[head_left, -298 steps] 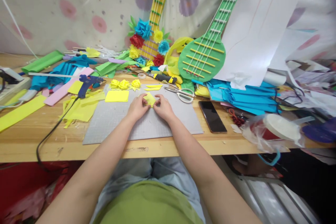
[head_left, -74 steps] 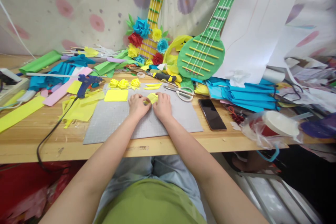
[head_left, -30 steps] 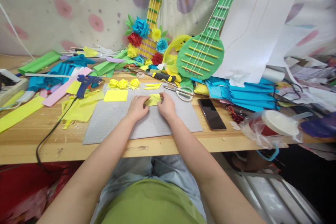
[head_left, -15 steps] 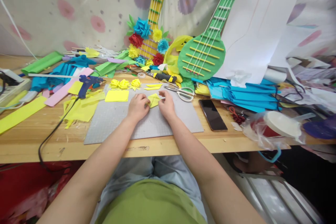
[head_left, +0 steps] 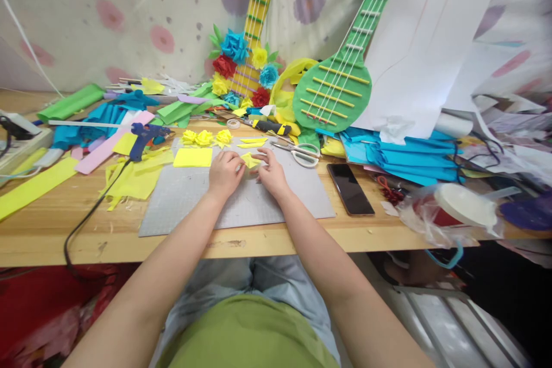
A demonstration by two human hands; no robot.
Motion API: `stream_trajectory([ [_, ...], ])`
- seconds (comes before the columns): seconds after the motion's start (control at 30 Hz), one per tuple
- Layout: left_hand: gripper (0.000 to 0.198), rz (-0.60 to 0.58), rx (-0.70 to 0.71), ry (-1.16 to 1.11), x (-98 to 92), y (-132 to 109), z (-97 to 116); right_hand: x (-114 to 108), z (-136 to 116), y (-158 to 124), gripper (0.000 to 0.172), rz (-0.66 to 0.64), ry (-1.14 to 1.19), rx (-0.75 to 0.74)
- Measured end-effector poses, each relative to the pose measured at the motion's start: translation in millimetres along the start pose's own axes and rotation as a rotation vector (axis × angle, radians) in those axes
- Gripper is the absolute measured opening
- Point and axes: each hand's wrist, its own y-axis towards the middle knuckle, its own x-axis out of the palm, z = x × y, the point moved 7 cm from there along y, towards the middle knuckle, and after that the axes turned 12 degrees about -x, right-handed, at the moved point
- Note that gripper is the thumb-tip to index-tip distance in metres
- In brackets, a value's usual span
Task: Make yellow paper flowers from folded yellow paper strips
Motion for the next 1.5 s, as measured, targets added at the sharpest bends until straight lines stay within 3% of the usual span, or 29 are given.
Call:
stream_trajectory([
  [0.17, 0.007, -0.041, 0.096, -0.039, 1.6, -2.8, 7.5, -7.1, 0.5, 2.7, 0.045, 0.045, -0.145, -0.049],
  [0.37, 0.014, -0.255, 0.188, -0.155, 14.1, -6.7, 13.3, -8.3, 1.7, 4.1, 0.047, -0.022, -0.204, -0.049],
  [0.53, 0.016, -0.315, 0.103, -0.119, 20.9, -5.8, 7.6, -4.6, 1.0, 4.8, 0.051, -0.072, -0.202, -0.078],
  [0.7, 0.025, -0.346, -0.094, -0.161, 24.1, -3.6, -0.2, -9.3, -6.4, 5.1, 0.05, -0.027, -0.311, -0.169],
  [0.93, 0.04, -0.334, -0.244, -0.188, 31.2, -1.4, -7.6, -6.8, -1.9, 1.5, 0.037, -0.096, -0.366, -0.052],
  [1.33, 0.038, -0.319, -0.313, -0.142, 36.4, 5.1, -12.0, -10.1, 6.8, 2.2, 0.02, -0.048, -0.352, 0.098],
  [1.5, 0.039, -0.311, -0.292, -0.137, 36.6, 6.2, -10.1, -8.6, 6.6, 2.8, 0.022, -0.032, -0.373, 0.096],
])
